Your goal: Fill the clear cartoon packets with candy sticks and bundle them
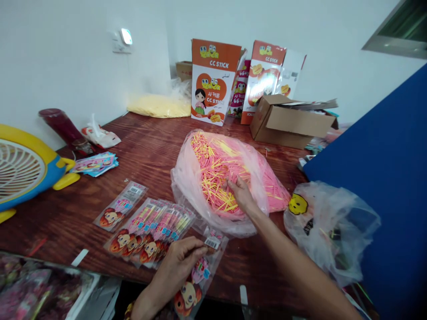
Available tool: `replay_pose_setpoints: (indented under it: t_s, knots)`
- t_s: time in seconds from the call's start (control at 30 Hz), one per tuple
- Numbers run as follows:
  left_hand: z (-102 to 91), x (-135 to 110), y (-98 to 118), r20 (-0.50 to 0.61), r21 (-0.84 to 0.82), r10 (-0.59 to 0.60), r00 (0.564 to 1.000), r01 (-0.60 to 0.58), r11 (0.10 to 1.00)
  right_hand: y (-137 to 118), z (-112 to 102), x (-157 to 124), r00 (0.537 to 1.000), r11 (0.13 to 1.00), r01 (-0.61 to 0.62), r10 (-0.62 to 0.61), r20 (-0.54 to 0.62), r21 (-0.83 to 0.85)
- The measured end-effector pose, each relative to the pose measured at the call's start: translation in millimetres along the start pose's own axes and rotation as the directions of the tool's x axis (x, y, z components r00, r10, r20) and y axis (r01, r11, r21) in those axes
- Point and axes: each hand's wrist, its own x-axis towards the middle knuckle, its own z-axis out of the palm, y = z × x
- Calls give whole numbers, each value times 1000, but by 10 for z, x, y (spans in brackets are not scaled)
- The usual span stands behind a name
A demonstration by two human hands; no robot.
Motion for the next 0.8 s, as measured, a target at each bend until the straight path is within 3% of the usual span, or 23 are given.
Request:
replay_pose_setpoints:
  t_s: [0.03, 0.13, 0.27, 0.4, 0.5, 0.57, 0.63, 0.8]
  knots:
    - [3, 1, 2, 2, -3, 0, 1000, 0, 1000, 23, 52, -90, 1000, 998, -17, 16, 11, 67]
    - [14, -1, 7, 11, -20, 0, 1000, 1, 1000, 114, 178, -282, 996, 997, -67, 64, 63, 44]
    - [28, -8, -12, 4, -16, -25, 1000, 25, 1000, 152, 207, -297, 988, 992, -121, 117, 97, 30]
    - [29, -13, -34, 5, -13, -31, 999, 31, 999, 56, -1, -154, 995, 991, -103, 103, 9, 83]
    - [31, -15, -30, 12, -32, -32, 999, 32, 999, -2, -219, -76, 997, 994, -48, 54, 59, -96]
    - [36, -13, -21, 17, -41, -34, 999, 34, 999, -13, -305, -79, 976, 926, 71, 12, 216, -372]
    - [42, -9, -16, 25, -40, -36, 999, 37, 999, -19, -317, -124, 926, 793, 233, -4, 377, -563]
    - [37, -1, -40, 23, -33, -38, 999, 38, 999, -98, -181, -302, 804, 555, 475, 41, 593, -683]
